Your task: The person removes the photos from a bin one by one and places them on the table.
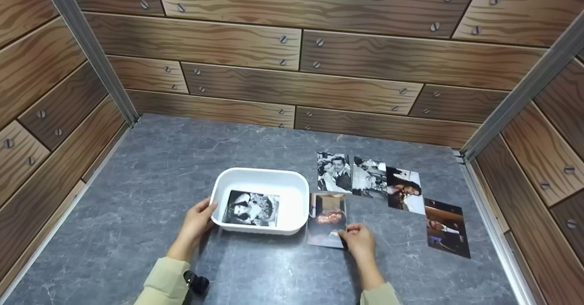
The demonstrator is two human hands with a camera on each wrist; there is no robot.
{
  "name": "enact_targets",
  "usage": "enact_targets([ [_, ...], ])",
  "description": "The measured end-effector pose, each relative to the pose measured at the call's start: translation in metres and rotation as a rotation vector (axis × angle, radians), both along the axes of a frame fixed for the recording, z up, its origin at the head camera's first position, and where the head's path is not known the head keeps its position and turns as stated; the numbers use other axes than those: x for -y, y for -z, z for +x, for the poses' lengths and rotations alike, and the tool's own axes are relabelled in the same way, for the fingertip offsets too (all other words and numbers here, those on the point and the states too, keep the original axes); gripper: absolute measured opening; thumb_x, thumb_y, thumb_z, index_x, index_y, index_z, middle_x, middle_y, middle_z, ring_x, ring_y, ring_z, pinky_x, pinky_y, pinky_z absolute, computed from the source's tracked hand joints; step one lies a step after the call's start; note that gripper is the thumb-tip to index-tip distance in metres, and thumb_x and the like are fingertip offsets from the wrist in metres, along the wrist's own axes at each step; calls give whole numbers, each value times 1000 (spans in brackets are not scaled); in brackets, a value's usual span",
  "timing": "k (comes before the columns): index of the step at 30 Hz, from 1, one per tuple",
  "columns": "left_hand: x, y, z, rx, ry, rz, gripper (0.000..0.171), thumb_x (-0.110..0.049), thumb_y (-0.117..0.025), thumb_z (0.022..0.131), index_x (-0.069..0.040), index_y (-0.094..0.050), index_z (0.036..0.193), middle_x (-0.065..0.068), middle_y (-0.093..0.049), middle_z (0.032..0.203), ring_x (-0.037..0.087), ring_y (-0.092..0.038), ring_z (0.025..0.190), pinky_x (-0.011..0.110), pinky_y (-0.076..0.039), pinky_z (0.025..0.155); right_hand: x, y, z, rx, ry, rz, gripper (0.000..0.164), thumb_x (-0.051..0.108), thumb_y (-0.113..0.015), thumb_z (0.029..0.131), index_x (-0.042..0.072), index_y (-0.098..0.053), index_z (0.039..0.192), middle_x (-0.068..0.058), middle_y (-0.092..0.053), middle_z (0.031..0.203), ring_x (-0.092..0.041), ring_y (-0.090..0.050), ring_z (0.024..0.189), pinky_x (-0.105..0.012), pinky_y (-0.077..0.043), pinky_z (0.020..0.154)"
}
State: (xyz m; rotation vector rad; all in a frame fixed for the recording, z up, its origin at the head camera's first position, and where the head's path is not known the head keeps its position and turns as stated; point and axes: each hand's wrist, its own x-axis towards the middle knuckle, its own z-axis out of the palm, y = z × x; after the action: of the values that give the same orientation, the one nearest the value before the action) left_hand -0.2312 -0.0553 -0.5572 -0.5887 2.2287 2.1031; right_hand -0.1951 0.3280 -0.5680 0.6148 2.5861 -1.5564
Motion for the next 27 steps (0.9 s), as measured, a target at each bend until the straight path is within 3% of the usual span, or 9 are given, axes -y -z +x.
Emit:
enact_targets([
  [4, -1, 1, 0, -9, 3, 8, 42, -12, -56, 96, 10, -52, 132, 30, -57, 128, 34, -60, 113, 36, -54, 93, -1, -5, 0, 10, -58, 159, 38, 16, -69, 84, -11, -52, 104, -6, -54, 75, -15, -50, 59, -25, -43, 56],
  [7, -1, 3, 1, -12, 6, -2, 42, -12, -56, 97, 10, -52, 132, 30, -57, 128, 36, -59, 115, 37, -53, 94, 1, -13, -3, -29, -90, 179, 45, 18, -67, 88, -13, -47, 115, -28, -59, 95, -34, -58, 86, -36, -50, 81],
  [9, -1, 3, 1, -16, 5, -14, 42, -13, -56, 97, 10, -52, 132, 30, -57, 129, 37, -57, 117, 39, -51, 97, 4, -23, -10, -79, -100, 136, 51, 16, -65, 91, -15, -42, 125, -36, -54, 118, -44, -53, 111, -45, -45, 100],
  [11, 0, 3, 1, -19, 2, -28, 42, -13, -56, 97, 10, -52, 132, 30, -56, 130, 38, -56, 120, 41, -49, 99, 12, -36, -21, -127, -116, 63, 57, 13, -64, 92, -14, -36, 134, -37, -42, 137, -48, -40, 129, -52, -34, 111],
  [15, -1, 2, 1, -19, 0, -43, 42, -13, -56, 97, 9, -53, 132, 29, -56, 131, 39, -54, 122, 43, -47, 102, 36, -61, -47, -246, -169, -26, 65, 6, -68, 88, -9, -34, 142, -32, -35, 147, -45, -32, 137, -52, -29, 115],
  [19, -1, 3, 2, -21, -3, -39, 42, -13, -57, 96, 10, -53, 131, 29, -55, 131, 40, -53, 122, 43, -47, 102, 77, -66, -66, -332, -305, -97, 68, -2, -71, 82, -7, -39, 141, -29, -36, 148, -45, -32, 138, -51, -28, 116],
  [23, -1, 3, 1, -17, 0, -21, 42, -13, -56, 96, 10, -52, 132, 29, -56, 131, 39, -54, 122, 42, -47, 102, 119, -58, -72, -227, -495, -68, 77, 7, -75, 80, 2, -37, 146, -25, -32, 152, -47, -29, 139, -57, -27, 114],
  [27, -1, 3, 2, -4, 2, -28, 42, -14, -56, 96, 9, -53, 132, 29, -56, 131, 38, -54, 122, 43, -48, 101, 146, -40, -76, -99, -659, 77, 87, 18, -80, 77, 5, -32, 149, -23, -29, 155, -45, -27, 141, -58, -23, 116],
])
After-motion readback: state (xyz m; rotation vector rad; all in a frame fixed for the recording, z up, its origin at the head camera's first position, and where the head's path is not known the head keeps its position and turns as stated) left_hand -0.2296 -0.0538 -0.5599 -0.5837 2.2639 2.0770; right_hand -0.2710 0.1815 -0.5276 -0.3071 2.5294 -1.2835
